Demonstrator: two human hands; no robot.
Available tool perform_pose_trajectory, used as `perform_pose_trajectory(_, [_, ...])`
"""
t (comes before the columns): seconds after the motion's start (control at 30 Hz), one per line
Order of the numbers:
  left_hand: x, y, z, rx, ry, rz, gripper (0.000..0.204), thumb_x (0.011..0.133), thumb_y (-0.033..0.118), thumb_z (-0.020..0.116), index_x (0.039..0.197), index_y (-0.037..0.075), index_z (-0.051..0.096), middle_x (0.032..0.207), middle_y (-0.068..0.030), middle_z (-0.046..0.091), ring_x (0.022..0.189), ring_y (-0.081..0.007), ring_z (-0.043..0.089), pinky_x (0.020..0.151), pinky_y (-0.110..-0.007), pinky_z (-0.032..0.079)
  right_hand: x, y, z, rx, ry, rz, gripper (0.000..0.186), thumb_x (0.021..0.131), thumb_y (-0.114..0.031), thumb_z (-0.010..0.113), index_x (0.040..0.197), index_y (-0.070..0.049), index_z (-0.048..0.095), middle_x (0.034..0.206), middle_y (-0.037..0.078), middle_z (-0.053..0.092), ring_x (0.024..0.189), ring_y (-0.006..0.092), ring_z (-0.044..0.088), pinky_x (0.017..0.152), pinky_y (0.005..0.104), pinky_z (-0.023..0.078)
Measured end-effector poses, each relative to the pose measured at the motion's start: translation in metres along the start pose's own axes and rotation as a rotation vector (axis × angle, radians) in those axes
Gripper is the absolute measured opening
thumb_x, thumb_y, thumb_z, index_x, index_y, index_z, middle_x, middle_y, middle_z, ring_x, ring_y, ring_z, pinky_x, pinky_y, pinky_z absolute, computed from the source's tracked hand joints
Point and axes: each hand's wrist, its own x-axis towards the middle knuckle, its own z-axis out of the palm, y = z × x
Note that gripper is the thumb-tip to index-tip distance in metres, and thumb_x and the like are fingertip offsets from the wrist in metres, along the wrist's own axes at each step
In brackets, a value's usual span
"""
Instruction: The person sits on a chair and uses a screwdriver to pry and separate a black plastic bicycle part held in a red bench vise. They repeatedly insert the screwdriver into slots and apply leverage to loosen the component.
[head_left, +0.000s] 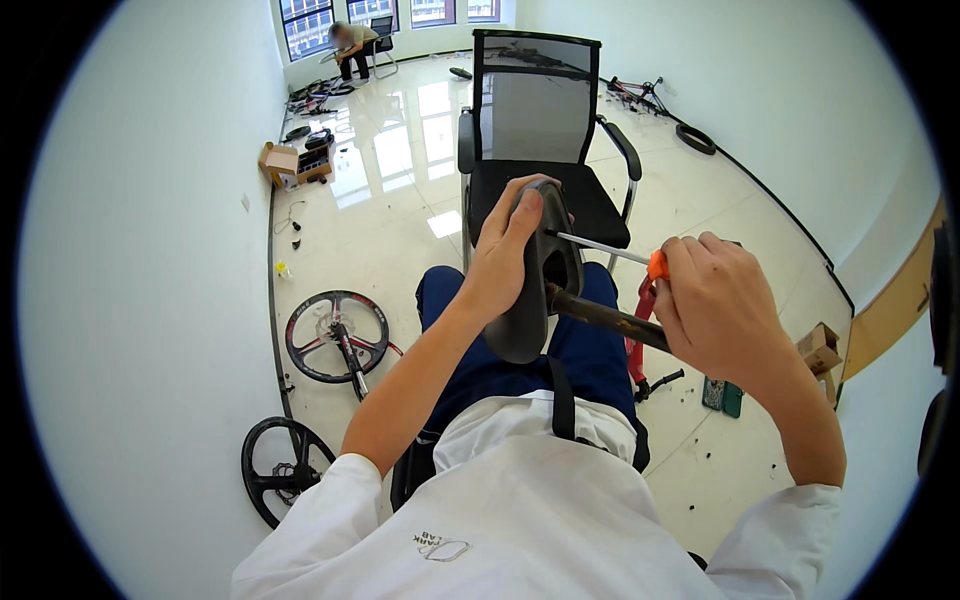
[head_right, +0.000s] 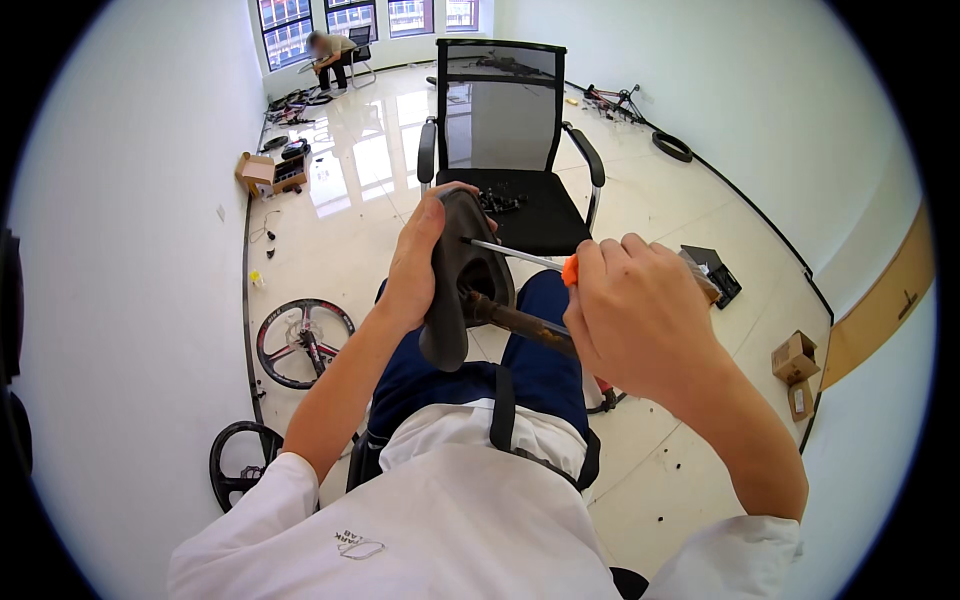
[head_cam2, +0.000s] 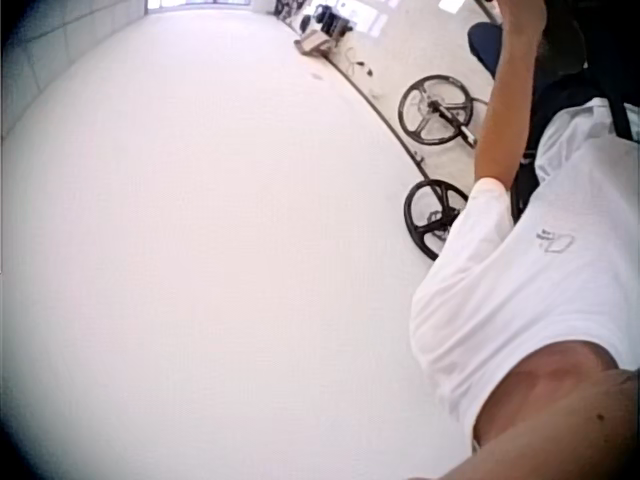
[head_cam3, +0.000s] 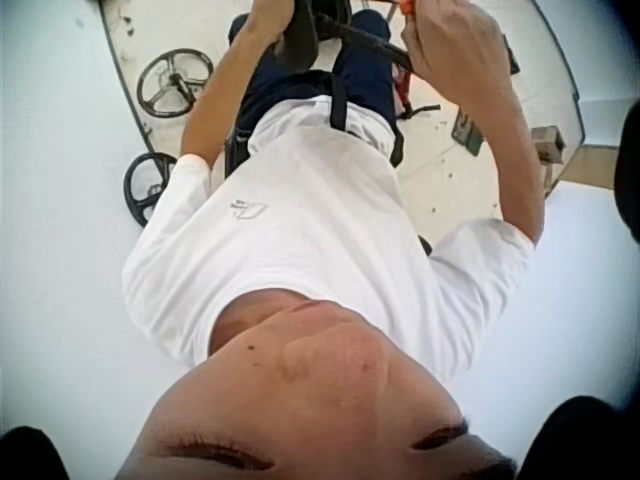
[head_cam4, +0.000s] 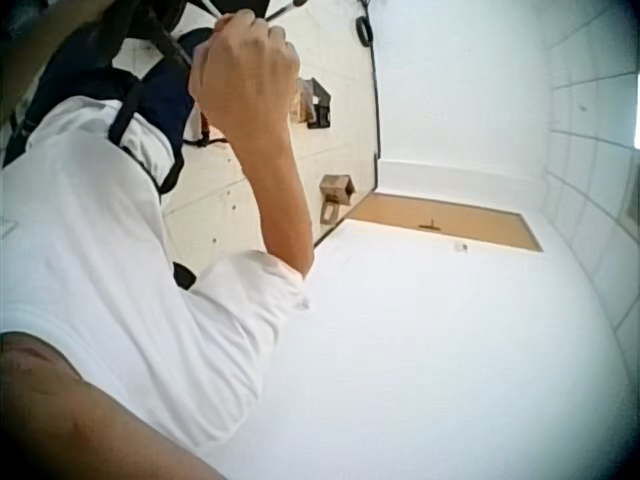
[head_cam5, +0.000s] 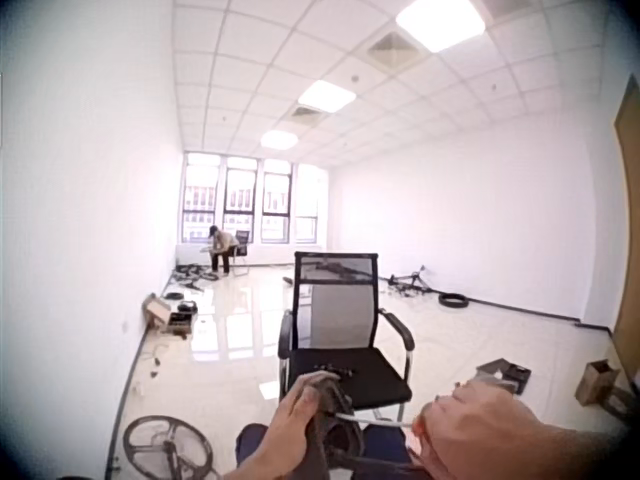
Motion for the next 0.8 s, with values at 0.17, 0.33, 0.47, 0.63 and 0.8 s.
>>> perform_pose_trajectory(0.17, [0.000, 0.007, 0.001, -0.045, -0.027, -0.023, 0.053, 0.103, 0.055, 0.045, 0.130, 0.011, 0.052, 0.102, -0.0093, 0.065, 0.092, -0.0133, 0.065, 0.082, -0.025, 0.054, -0.004, 0.000, -0.017, 0.195, -0.229, 0.166, 0.019, 0.088, -0.013, 0.067, 0.088, -0.002, 0.051, 0.064, 0.012, 0.059, 0.055, 0.0296, 0.059, 0.056, 0.0387, 0.045])
perform_pose_trajectory(0.33, [-0.001, 0.008, -0.001, -0.028, -0.017, 0.002, 0.055, 0.101, 0.057, 0.048, 0.130, 0.010, 0.052, 0.102, -0.0085, 0.064, 0.093, -0.0129, 0.063, 0.084, -0.026, 0.052, -0.001, -0.002, -0.019, 0.237, -0.223, 0.201, 0.018, 0.089, -0.013, 0.066, 0.091, -0.001, 0.053, 0.060, 0.013, 0.059, 0.055, 0.0315, 0.059, 0.057, 0.0392, 0.046])
perform_pose_trajectory(0.47, [-0.002, 0.008, -0.003, 0.094, -0.006, 0.054, 0.056, 0.101, 0.057, 0.050, 0.130, 0.009, 0.052, 0.101, -0.0056, 0.061, 0.094, -0.0118, 0.057, 0.085, -0.025, 0.047, 0.003, -0.005, -0.024, 0.317, -0.283, 0.249, 0.015, 0.093, -0.014, 0.061, 0.090, 0.001, 0.057, 0.061, 0.012, 0.060, 0.058, 0.0317, 0.060, 0.061, 0.0398, 0.048])
perform_pose_trajectory(0.63, [-0.006, 0.013, 0.003, 0.139, -0.034, 0.120, 0.054, 0.100, 0.055, 0.052, 0.130, 0.011, 0.052, 0.100, -0.0033, 0.058, 0.091, -0.0113, 0.053, 0.082, -0.024, 0.044, -0.003, 0.014, -0.023, 0.521, -0.445, 0.232, 0.022, 0.096, -0.021, 0.056, 0.091, 0.000, 0.061, 0.063, 0.013, 0.063, 0.060, 0.0300, 0.059, 0.066, 0.0395, 0.048])
perform_pose_trajectory(0.8, [-0.014, 0.020, 0.003, 0.184, -0.024, 0.186, 0.053, 0.100, 0.054, 0.053, 0.132, 0.011, 0.051, 0.100, -0.0038, 0.058, 0.090, -0.0111, 0.053, 0.081, -0.024, 0.044, 0.009, 0.018, -0.035, 0.744, -0.634, 0.364, 0.020, 0.096, -0.020, 0.058, 0.096, -0.002, 0.064, 0.065, 0.011, 0.060, 0.060, 0.0277, 0.058, 0.064, 0.0371, 0.048])
